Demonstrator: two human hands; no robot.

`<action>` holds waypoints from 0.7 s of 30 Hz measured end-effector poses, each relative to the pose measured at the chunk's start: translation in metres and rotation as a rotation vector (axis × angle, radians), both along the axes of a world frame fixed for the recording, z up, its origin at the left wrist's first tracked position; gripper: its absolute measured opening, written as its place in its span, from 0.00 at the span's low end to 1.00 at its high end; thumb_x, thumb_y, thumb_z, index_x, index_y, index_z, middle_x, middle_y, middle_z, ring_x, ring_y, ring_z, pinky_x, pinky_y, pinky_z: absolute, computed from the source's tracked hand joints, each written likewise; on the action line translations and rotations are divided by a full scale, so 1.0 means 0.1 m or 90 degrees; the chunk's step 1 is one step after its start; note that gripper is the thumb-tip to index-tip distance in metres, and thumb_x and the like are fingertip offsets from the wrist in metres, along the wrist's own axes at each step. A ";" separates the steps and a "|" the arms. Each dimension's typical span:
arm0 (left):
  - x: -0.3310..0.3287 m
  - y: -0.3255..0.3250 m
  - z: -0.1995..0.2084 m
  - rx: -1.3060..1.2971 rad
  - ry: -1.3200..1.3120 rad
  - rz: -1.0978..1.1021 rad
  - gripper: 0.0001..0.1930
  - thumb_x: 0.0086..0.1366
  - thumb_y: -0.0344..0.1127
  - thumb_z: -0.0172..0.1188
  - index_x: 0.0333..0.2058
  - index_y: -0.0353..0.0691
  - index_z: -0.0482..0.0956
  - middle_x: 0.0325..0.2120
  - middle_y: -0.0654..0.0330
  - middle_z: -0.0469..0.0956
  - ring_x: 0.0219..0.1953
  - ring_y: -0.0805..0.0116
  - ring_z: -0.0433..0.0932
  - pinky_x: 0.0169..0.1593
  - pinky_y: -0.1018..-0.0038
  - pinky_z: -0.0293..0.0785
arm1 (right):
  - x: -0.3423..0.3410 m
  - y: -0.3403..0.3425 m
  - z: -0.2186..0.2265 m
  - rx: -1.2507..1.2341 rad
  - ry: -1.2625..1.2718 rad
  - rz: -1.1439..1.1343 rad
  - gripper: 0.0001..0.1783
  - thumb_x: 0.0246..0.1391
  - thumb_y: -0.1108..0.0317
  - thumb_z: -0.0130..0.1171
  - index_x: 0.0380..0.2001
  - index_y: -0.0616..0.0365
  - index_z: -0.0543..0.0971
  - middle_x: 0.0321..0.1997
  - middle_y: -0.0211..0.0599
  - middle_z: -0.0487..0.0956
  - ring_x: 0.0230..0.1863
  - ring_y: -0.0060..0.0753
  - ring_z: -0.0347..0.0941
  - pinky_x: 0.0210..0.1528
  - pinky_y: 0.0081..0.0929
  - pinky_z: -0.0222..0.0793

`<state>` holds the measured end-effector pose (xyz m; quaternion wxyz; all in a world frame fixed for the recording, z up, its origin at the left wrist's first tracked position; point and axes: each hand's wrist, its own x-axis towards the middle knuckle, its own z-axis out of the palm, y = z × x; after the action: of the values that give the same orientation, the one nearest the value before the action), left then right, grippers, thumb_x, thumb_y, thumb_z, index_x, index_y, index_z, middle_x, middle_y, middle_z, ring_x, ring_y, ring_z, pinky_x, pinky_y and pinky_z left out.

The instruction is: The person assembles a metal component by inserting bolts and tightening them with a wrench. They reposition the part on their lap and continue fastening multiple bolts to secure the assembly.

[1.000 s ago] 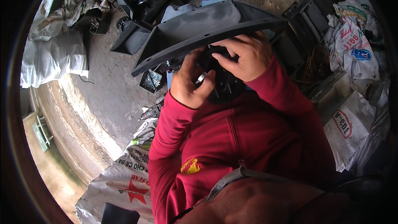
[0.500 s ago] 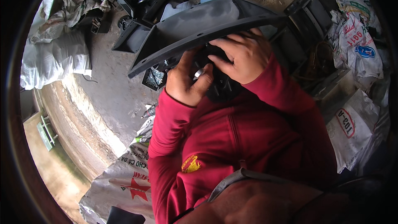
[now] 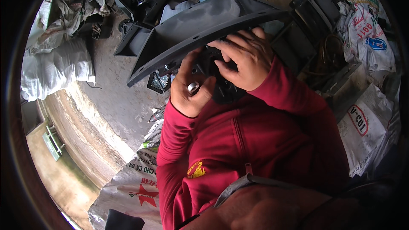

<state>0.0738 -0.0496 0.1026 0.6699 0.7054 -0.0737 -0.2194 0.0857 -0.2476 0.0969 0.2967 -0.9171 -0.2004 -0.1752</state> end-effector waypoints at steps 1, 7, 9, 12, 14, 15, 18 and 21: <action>-0.01 0.00 0.00 0.004 0.003 0.001 0.36 0.56 0.24 0.59 0.64 0.30 0.57 0.57 0.50 0.69 0.33 0.73 0.82 0.37 0.80 0.74 | -0.01 0.00 0.00 0.000 -0.001 -0.001 0.22 0.42 0.66 0.67 0.45 0.47 0.80 0.23 0.17 0.71 0.31 0.27 0.71 0.40 0.34 0.57; -0.02 -0.02 -0.04 0.044 -0.086 -0.022 0.38 0.56 0.23 0.60 0.65 0.31 0.55 0.57 0.52 0.69 0.31 0.74 0.82 0.33 0.80 0.74 | 0.00 0.02 -0.05 0.005 -0.006 -0.017 0.21 0.42 0.65 0.67 0.44 0.44 0.80 0.23 0.16 0.71 0.30 0.26 0.70 0.39 0.33 0.56; -0.04 -0.05 -0.04 0.024 -0.076 0.002 0.38 0.56 0.24 0.60 0.65 0.31 0.55 0.55 0.53 0.70 0.31 0.75 0.82 0.33 0.80 0.75 | 0.00 0.02 -0.06 0.011 -0.008 -0.016 0.21 0.42 0.65 0.67 0.44 0.43 0.80 0.23 0.16 0.71 0.31 0.25 0.70 0.39 0.33 0.56; -0.05 -0.08 -0.04 0.039 -0.097 0.024 0.37 0.56 0.25 0.61 0.64 0.31 0.56 0.51 0.54 0.74 0.30 0.73 0.83 0.33 0.78 0.76 | 0.01 0.02 -0.07 0.012 -0.020 -0.013 0.20 0.42 0.65 0.68 0.43 0.42 0.81 0.24 0.15 0.73 0.31 0.25 0.70 0.40 0.33 0.57; -0.06 -0.06 -0.07 0.086 -0.122 0.027 0.35 0.57 0.26 0.61 0.63 0.32 0.58 0.46 0.53 0.77 0.28 0.71 0.83 0.33 0.78 0.76 | 0.02 0.02 -0.08 -0.005 -0.042 -0.012 0.18 0.43 0.64 0.67 0.41 0.42 0.81 0.27 0.17 0.75 0.34 0.27 0.71 0.42 0.34 0.57; -0.05 -0.05 -0.06 0.130 -0.159 0.019 0.35 0.57 0.27 0.61 0.62 0.33 0.58 0.42 0.54 0.79 0.28 0.70 0.83 0.33 0.77 0.76 | 0.03 0.03 -0.10 -0.023 -0.056 -0.013 0.16 0.43 0.63 0.66 0.40 0.42 0.81 0.30 0.19 0.77 0.36 0.29 0.71 0.44 0.36 0.58; 0.00 -0.06 -0.01 0.230 -0.236 0.007 0.33 0.56 0.29 0.61 0.61 0.38 0.60 0.31 0.56 0.81 0.25 0.66 0.83 0.31 0.75 0.76 | 0.06 0.03 -0.13 -0.030 -0.077 -0.006 0.13 0.44 0.62 0.66 0.37 0.41 0.81 0.32 0.20 0.78 0.38 0.31 0.72 0.45 0.37 0.59; 0.00 -0.08 -0.01 0.267 -0.234 0.011 0.34 0.56 0.30 0.62 0.61 0.41 0.61 0.21 0.59 0.78 0.20 0.66 0.80 0.28 0.74 0.74 | 0.08 0.00 -0.13 0.002 -0.067 0.013 0.12 0.44 0.62 0.66 0.36 0.41 0.81 0.31 0.20 0.78 0.38 0.31 0.72 0.45 0.37 0.60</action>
<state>0.0734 -0.0574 0.1016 0.4864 0.8573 -0.1406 -0.0928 0.0941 -0.2477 0.0838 0.2891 -0.9040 -0.2245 -0.2208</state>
